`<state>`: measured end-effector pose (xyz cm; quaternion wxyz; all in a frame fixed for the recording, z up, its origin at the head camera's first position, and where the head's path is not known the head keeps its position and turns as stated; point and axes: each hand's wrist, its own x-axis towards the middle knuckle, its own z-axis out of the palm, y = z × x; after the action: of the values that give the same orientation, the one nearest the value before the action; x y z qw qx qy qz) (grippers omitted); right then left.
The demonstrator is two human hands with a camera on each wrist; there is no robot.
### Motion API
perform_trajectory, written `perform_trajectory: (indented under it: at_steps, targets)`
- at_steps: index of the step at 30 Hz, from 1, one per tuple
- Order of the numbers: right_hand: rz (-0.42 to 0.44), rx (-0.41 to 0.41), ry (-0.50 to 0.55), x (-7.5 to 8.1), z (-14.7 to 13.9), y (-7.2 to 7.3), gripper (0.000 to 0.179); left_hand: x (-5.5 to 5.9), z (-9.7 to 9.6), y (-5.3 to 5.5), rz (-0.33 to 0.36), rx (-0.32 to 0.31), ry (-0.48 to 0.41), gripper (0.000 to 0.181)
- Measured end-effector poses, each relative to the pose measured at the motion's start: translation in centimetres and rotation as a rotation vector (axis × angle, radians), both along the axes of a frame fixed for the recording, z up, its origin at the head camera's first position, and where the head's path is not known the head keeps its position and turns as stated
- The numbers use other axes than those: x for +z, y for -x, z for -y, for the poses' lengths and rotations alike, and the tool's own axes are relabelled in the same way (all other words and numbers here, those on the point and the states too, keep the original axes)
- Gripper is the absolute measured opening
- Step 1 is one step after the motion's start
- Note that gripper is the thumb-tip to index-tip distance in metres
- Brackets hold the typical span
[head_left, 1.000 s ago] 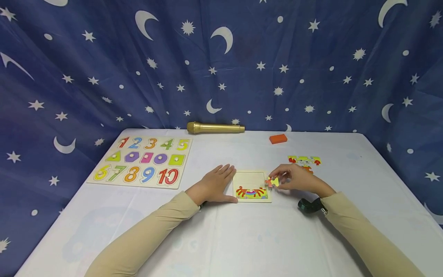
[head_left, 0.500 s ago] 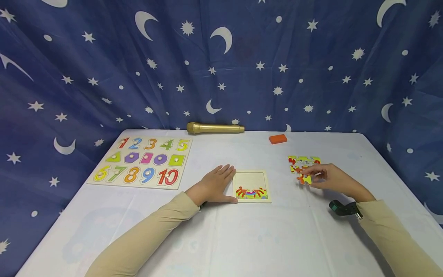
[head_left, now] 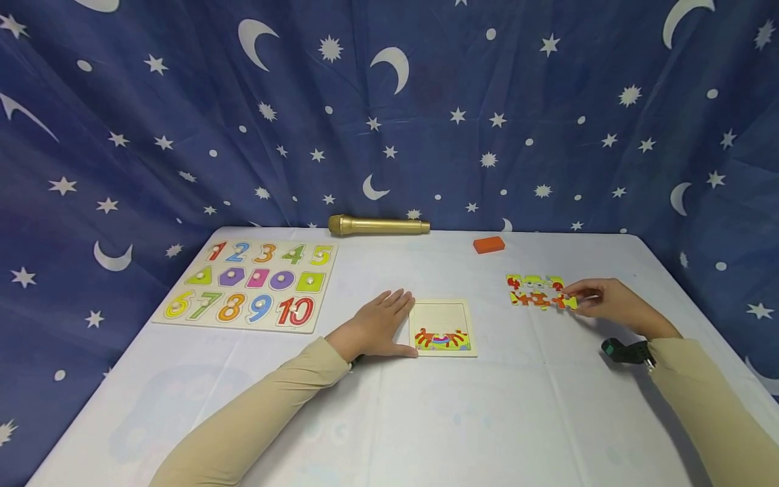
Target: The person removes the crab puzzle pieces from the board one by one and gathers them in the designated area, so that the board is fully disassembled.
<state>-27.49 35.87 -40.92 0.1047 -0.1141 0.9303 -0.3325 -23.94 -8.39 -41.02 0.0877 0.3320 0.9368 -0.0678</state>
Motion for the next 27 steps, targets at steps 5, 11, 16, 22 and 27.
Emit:
perform_trajectory:
  at_steps: [5,11,16,22,27]
  targets:
    - [-0.016,-0.005,-0.049,-1.0,-0.3,0.9,0.039,-0.1,0.0,0.0,-0.003,-0.001,0.004,0.099]
    - [-0.019,-0.03,-0.075,-1.2,0.0,1.3,0.04,-0.2,0.0,0.1,-0.013,-0.01,0.006,0.099]
    - [-0.003,-0.061,-0.095,-1.0,0.2,1.2,0.042,-0.2,0.0,0.1,-0.016,-0.015,0.008,0.099]
    - [0.016,-0.06,-0.091,-1.0,0.1,1.6,0.043,-0.1,0.0,0.1,-0.018,-0.011,0.012,0.099]
    - [0.024,-0.07,-0.083,-1.0,0.1,1.9,0.043,-0.1,0.0,0.2,-0.013,-0.009,0.005,0.099]
